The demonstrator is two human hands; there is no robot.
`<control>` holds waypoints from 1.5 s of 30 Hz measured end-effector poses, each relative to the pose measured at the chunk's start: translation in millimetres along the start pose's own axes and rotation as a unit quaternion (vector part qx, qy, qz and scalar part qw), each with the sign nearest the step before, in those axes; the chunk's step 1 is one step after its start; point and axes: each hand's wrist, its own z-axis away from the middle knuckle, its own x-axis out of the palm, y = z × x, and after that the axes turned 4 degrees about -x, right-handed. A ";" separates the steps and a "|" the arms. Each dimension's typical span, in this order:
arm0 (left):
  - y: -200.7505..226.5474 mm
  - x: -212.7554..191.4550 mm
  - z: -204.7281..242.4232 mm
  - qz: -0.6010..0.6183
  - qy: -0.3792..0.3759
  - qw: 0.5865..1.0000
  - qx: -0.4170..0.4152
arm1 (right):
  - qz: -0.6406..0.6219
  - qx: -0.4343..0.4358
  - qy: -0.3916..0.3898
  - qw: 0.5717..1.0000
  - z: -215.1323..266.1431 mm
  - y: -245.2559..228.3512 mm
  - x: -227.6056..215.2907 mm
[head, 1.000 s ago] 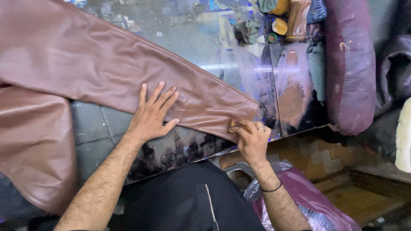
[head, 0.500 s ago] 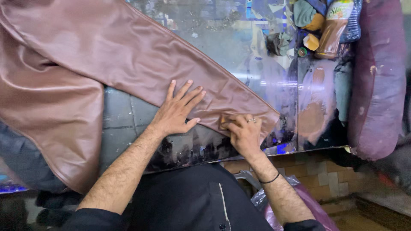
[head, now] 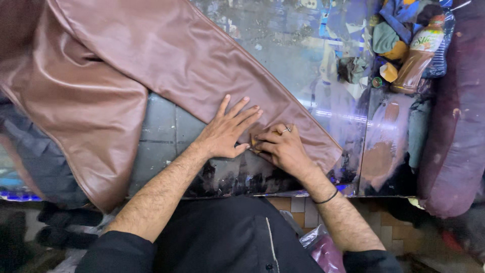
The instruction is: The person wipes a brown leather jacket with a sponge on a glass table. They apply liquid from a bottle onto the sponge and continue wiping different sections of the jacket, including the sleeves and collar.
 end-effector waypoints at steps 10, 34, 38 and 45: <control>-3.6 9.4 -3.2 -0.018 -0.011 1.000 -0.001 | 0.039 -0.042 -0.154 0.986 1.5 11.3 -48.2; 13.0 8.6 -8.4 0.059 0.052 0.997 0.010 | 0.092 0.348 0.218 0.907 149.7 -54.7 -13.8; 6.9 13.8 -9.7 0.037 0.042 0.998 0.026 | 0.177 0.368 0.177 0.895 159.3 -50.2 15.8; 5.5 15.7 -10.7 0.035 0.027 0.999 0.017 | 0.144 0.277 0.181 0.933 127.6 -30.8 12.2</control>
